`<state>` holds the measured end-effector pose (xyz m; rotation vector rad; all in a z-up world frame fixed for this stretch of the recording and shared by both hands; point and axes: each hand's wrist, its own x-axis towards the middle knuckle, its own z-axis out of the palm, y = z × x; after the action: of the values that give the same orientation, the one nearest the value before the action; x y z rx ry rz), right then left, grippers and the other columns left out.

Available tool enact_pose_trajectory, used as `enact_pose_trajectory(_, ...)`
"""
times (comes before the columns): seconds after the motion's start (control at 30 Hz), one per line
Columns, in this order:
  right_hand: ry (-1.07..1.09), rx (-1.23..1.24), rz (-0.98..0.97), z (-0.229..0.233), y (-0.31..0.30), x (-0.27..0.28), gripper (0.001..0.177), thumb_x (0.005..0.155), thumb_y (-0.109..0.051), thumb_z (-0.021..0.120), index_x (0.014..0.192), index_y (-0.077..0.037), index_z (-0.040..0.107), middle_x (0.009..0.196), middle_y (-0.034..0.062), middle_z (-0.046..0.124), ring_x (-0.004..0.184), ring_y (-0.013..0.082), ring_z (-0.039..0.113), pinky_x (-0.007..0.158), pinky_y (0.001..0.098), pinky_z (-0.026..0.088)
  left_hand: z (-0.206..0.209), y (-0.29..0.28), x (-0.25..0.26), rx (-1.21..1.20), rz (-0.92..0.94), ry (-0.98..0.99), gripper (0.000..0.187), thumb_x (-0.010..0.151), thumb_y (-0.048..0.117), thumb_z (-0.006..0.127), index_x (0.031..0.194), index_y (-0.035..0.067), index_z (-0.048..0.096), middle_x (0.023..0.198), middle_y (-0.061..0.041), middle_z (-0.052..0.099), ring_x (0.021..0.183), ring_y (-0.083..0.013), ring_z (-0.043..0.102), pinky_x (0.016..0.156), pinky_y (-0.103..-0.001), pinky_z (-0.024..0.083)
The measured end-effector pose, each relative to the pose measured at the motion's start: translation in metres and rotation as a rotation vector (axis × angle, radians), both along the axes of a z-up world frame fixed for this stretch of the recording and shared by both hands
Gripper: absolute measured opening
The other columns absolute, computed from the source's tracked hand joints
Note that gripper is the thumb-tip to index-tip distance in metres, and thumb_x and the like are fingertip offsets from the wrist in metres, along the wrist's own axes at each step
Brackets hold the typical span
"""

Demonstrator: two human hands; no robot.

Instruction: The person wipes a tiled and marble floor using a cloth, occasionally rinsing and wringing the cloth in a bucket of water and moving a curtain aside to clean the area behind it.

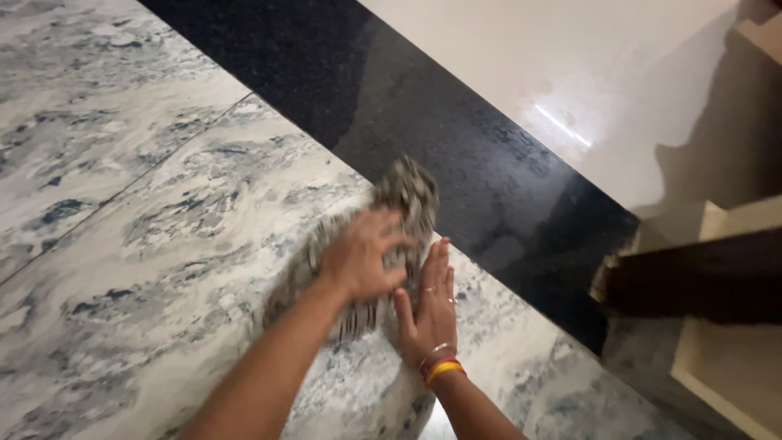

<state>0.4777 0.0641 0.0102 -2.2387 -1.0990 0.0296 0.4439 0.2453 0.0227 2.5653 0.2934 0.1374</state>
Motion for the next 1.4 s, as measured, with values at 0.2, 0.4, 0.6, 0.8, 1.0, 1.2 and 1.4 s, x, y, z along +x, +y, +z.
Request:
enact_pose_trajectory(0.2, 0.131, 0.135, -0.147, 0.013, -0.026, -0.01, 0.086, 0.105, -0.047, 0.043, 0.163, 0.003, 0.006, 0.173, 0.023, 0.013, 0.161, 0.0346, 0.014, 0.13, 0.0479, 0.002, 0.01, -0.036, -0.131, -0.068, -0.033, -0.089, 0.058, 0.061, 0.031, 0.078, 0.119, 0.032, 0.075, 0.151, -0.007, 0.051, 0.143, -0.032, 0.041, 0.119, -0.047, 0.028)
enact_pose_trajectory(0.4, 0.065, -0.132, -0.278, 0.016, -0.131, -0.001, 0.084, 0.102, -0.051, 0.04, 0.162, 0.001, 0.012, 0.169, 0.0225, 0.02, 0.159, 0.0351, 0.014, 0.127, 0.0487, -0.006, -0.004, -0.014, -0.151, 0.095, 0.4, -0.165, 0.056, 0.068, 0.035, 0.077, 0.123, 0.026, 0.074, 0.15, -0.015, 0.053, 0.138, -0.0402, 0.043, 0.117, -0.052, 0.03)
enact_pose_trajectory(0.6, -0.094, -0.204, -0.471, 0.0, -0.167, -0.004, 0.091, 0.099, -0.057, 0.04, 0.16, 0.003, 0.011, 0.17, 0.0206, 0.019, 0.158, 0.0347, 0.012, 0.122, 0.0573, -0.011, -0.017, -0.01, -0.077, 0.181, 0.571, -0.302, 0.036, 0.087, 0.03, 0.073, 0.12, 0.016, 0.075, 0.138, -0.017, 0.062, 0.137, -0.0389, 0.052, 0.123, -0.053, 0.036)
enact_pose_trajectory(0.8, 0.07, 0.113, -0.505, -0.01, -0.178, 0.001, 0.088, 0.104, -0.052, 0.04, 0.163, 0.004, 0.007, 0.172, 0.0241, 0.014, 0.161, 0.0377, 0.007, 0.124, 0.0558, -0.011, -0.024, -0.134, 0.036, -0.04, 0.29, -0.173, 0.03, 0.077, 0.025, 0.076, 0.106, 0.021, 0.079, 0.12, -0.01, 0.067, 0.123, -0.0309, 0.057, 0.109, -0.046, 0.044)
enact_pose_trajectory(1.0, 0.358, 0.643, -0.667, -0.038, -0.189, 0.033, 0.073, 0.109, -0.041, 0.039, 0.164, 0.002, 0.013, 0.169, 0.0217, 0.025, 0.155, 0.0343, 0.022, 0.124, 0.0426, 0.012, -0.015, -0.269, 0.105, -0.167, -0.08, -0.218, 0.031, 0.076, 0.034, 0.076, 0.104, 0.02, 0.08, 0.145, -0.008, 0.058, 0.141, -0.0294, 0.044, 0.122, -0.044, 0.027)
enact_pose_trajectory(1.2, 0.408, 0.885, -0.725, -0.051, -0.243, 0.056, 0.063, 0.11, -0.041, 0.043, 0.151, 0.006, 0.049, 0.154, 0.02, 0.054, 0.138, 0.0268, 0.05, 0.116, 0.0345, 0.038, -0.027, -0.309, 0.072, -0.134, -0.339, -0.233, 0.031, 0.08, 0.029, 0.071, 0.108, 0.017, 0.078, 0.147, -0.005, 0.059, 0.146, -0.0261, 0.043, 0.126, -0.046, 0.022)
enact_pose_trajectory(1.4, 0.473, 0.632, -0.745, -0.045, -0.263, 0.005, 0.066, 0.107, -0.045, 0.04, 0.151, 0.003, 0.045, 0.163, 0.0186, 0.04, 0.156, 0.0267, 0.026, 0.123, 0.0337, 0.018, -0.008, -0.312, -0.013, 0.041, -0.449, -0.224, 0.054, 0.07, 0.035, 0.076, 0.12, 0.016, 0.071, 0.15, -0.011, 0.05, 0.145, -0.0329, 0.037, 0.12, -0.052, 0.022)
